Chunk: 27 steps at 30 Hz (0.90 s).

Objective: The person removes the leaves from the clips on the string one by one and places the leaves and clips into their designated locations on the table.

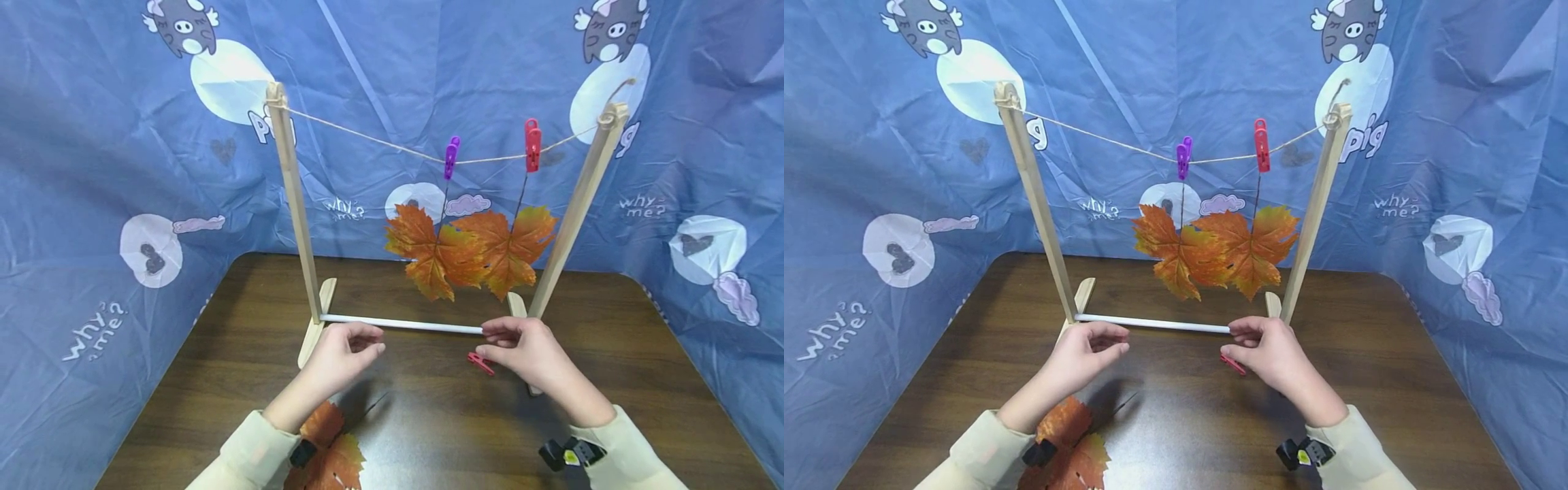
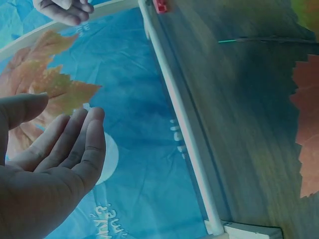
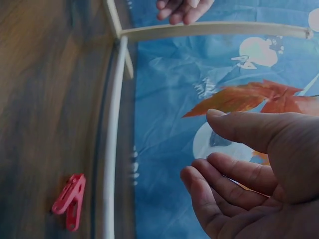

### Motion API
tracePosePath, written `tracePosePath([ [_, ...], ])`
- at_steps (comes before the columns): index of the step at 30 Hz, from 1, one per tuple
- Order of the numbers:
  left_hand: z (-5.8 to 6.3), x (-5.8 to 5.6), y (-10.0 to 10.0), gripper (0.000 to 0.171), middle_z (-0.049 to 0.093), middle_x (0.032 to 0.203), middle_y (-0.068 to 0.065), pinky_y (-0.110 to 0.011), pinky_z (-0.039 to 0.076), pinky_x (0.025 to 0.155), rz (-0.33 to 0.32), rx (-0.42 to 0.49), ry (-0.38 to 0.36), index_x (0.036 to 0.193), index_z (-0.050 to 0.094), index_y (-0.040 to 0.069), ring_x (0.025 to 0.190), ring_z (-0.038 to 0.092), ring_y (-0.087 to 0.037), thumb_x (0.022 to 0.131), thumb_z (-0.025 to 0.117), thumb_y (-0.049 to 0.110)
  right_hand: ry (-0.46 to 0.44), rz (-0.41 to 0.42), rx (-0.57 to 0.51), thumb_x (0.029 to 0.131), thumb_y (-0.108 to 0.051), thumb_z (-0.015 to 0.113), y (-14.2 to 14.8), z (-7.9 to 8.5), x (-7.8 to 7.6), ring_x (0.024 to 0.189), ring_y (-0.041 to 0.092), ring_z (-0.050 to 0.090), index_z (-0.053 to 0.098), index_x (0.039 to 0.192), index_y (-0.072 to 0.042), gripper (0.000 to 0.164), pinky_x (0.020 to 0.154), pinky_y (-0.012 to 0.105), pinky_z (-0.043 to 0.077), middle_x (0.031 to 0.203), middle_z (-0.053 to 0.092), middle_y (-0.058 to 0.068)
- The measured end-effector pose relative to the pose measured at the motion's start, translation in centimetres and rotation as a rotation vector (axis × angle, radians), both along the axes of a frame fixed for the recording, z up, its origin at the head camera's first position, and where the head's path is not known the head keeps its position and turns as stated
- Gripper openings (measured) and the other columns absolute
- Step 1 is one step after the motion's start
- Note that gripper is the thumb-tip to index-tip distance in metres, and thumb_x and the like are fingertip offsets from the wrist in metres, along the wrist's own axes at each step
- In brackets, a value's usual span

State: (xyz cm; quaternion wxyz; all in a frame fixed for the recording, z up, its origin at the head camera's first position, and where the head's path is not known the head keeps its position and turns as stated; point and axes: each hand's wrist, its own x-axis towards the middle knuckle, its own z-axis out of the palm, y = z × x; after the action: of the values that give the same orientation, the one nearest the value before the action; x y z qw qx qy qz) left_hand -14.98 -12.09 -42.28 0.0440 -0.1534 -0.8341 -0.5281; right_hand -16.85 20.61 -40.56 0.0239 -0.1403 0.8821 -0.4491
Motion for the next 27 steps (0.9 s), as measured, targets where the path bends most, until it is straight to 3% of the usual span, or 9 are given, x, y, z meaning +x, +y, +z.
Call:
tracePosePath([
  [9, 1.0, -0.1, 0.1, 0.013, 0.074, 0.093, -0.009, -0.031, 0.057, 0.077, -0.018, 0.052, -0.019, 0.100, 0.074, -0.005, 0.083, 0.070, -0.020, 0.088, 0.074, -0.002, -0.017, 0.055, -0.093, 0.084, -0.014, 0.086, -0.7, 2.0, 0.5, 0.090, 0.018, 0.071, 0.075, 0.110, 0.001, 0.032, 0.076, 0.027, 0.056, 0.101, 0.075, 0.006],
  [17, 2.0, 0.0, 0.5, 0.013, 0.075, 0.093, -0.009, -0.031, 0.057, 0.077, 0.012, 0.098, -0.003, 0.101, 0.075, -0.003, 0.084, 0.071, -0.020, 0.088, 0.074, -0.002, -0.037, 0.067, -0.112, 0.086, -0.015, 0.084, -1.0, 3.9, 0.8, 0.094, 0.020, 0.072, 0.073, 0.114, 0.001, 0.034, 0.077, 0.030, 0.057, 0.107, 0.074, 0.009],
  [27, 3.6, -0.3, 0.9, 0.015, 0.075, 0.094, -0.013, -0.031, 0.057, 0.078, -0.012, 0.117, 0.027, 0.102, 0.074, -0.005, 0.085, 0.071, -0.020, 0.086, 0.074, -0.004, 0.054, 0.085, -0.150, 0.083, -0.007, 0.085, -2.0, 5.6, 0.6, 0.091, 0.020, 0.072, 0.074, 0.110, 0.001, 0.030, 0.080, 0.029, 0.056, 0.101, 0.074, 0.007],
])
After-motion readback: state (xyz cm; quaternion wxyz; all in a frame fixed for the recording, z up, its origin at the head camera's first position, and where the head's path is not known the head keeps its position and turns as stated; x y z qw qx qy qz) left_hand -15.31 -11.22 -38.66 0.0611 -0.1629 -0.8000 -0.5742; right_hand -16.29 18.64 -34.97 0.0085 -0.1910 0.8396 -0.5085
